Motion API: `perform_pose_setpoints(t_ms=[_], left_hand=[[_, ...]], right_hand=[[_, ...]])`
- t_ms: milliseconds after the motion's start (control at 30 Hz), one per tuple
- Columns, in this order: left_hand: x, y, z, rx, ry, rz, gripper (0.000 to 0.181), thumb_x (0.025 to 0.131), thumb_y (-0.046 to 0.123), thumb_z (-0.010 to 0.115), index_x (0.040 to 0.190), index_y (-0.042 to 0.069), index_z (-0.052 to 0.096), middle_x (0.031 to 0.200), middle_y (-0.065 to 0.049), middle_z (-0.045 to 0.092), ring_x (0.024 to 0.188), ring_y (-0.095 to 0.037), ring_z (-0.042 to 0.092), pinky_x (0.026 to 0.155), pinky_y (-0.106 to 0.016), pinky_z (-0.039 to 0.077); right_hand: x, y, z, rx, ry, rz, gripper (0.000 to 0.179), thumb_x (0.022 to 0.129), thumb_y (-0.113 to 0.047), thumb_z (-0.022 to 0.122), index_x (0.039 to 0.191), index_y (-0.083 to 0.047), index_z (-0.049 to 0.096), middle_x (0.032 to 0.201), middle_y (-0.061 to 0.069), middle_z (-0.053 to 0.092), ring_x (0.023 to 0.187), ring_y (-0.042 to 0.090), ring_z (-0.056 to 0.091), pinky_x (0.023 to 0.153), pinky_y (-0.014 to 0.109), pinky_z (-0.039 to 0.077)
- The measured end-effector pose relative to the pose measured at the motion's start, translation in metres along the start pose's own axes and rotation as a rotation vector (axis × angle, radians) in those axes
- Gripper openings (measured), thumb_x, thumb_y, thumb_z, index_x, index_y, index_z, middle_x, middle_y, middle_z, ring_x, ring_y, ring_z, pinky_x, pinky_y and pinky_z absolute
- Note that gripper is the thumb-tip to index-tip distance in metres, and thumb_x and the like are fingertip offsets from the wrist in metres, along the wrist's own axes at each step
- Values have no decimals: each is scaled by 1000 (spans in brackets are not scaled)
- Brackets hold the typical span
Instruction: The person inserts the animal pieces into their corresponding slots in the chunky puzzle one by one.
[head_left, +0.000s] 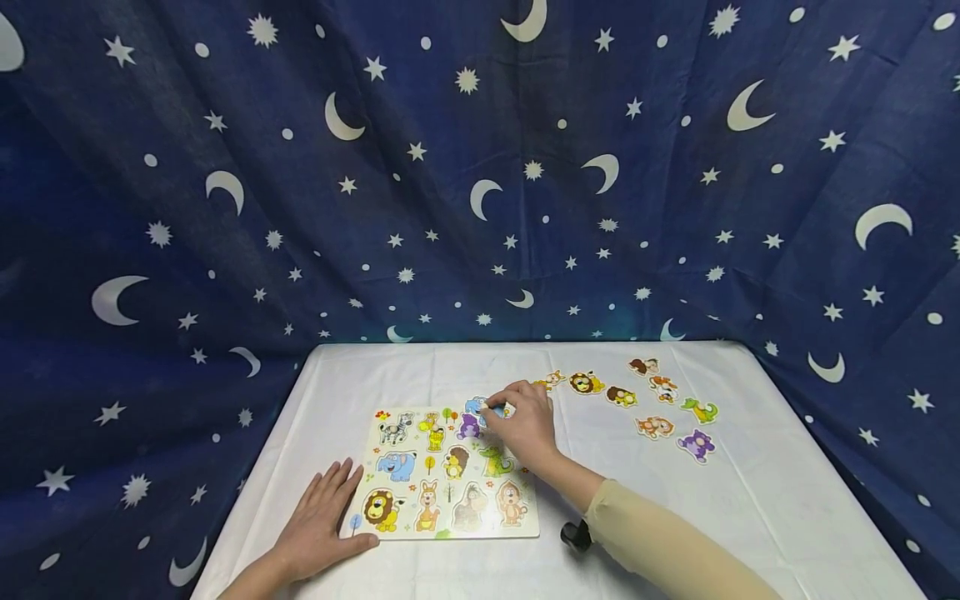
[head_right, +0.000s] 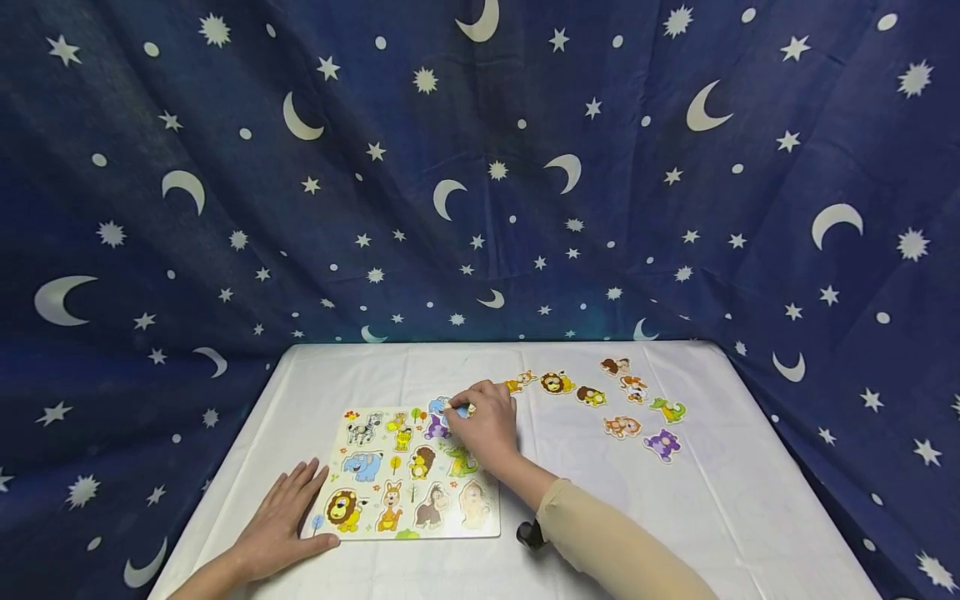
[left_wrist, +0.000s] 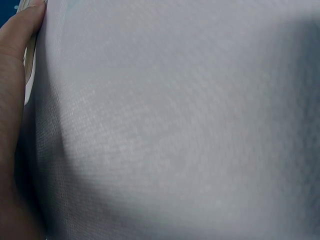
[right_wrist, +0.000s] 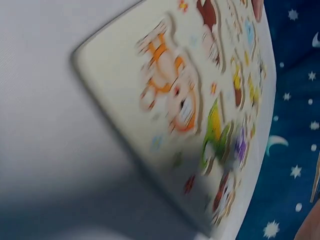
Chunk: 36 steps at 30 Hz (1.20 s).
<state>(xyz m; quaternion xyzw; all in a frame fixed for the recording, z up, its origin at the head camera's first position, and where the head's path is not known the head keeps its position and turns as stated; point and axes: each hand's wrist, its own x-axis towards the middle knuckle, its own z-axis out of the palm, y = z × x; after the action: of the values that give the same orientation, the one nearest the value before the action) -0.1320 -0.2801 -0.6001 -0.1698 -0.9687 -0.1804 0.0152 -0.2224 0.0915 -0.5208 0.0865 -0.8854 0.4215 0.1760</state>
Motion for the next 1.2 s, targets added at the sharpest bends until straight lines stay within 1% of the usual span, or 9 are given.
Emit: perform_pose_setpoints(t_ms=[167,433,633,833,900,967,1100,1200], left_hand=[[0,0,0,-3,0,0,113,76,79,69,159,10,37,166,-14,28,154,-37,18,125,-32,-6],[1,1,-1,-2,0,7,113,76,78,70,159,9,38,166,-15,28,153,-38,19,125,-31,-7],[1,2,-2,-3,-10,1,112,77,78,69,159,9,37,166,-15,27,153,-38,18,126,-36,-4],[-1,1,-2,0,-1,9,111,77,77,70,159,9,38,166,-15,28,153,-38,19,126,-38,-2],[-1,0,-2,2,5,16,111,77,77,70,159,9,38,166,-15,29,153,-39,20,126,-37,-2],[0,0,-2,3,13,23,110,77,76,70,158,9,38,165,-16,29,153,-39,20,126,-37,-2],[0,0,-1,16,49,54,109,77,75,72,158,8,40,164,-17,32,151,-40,23,126,-35,-2],[0,0,-1,31,86,85,107,78,73,73,156,7,41,162,-19,35,150,-40,26,126,-34,-2]], right_hand=[[-1,-16,20,4,-38,-35,6,86,-31,82,87,-27,78,96,-11,58,98,17,47,87,42,39],[-4,-41,45,-26,-130,-26,8,86,-36,80,87,-29,78,96,-15,57,100,14,48,89,38,41],[-8,-57,62,-25,-171,-55,8,86,-38,80,87,-30,78,96,-16,57,98,12,48,88,37,41],[-16,-64,83,-87,-208,-61,7,84,-39,80,85,-32,78,93,-18,58,96,10,49,92,37,41],[-18,-65,89,-117,-212,-63,7,83,-39,80,83,-33,78,93,-18,59,95,10,49,92,36,41],[-21,-66,94,-142,-218,-64,7,82,-39,80,82,-32,78,93,-19,59,93,10,48,88,34,41],[-26,-68,103,-175,-226,-83,7,81,-38,81,81,-32,78,92,-18,60,90,10,48,82,32,40],[-29,-67,109,-199,-226,-95,8,81,-39,82,81,-31,79,91,-18,60,90,10,48,82,32,40]])
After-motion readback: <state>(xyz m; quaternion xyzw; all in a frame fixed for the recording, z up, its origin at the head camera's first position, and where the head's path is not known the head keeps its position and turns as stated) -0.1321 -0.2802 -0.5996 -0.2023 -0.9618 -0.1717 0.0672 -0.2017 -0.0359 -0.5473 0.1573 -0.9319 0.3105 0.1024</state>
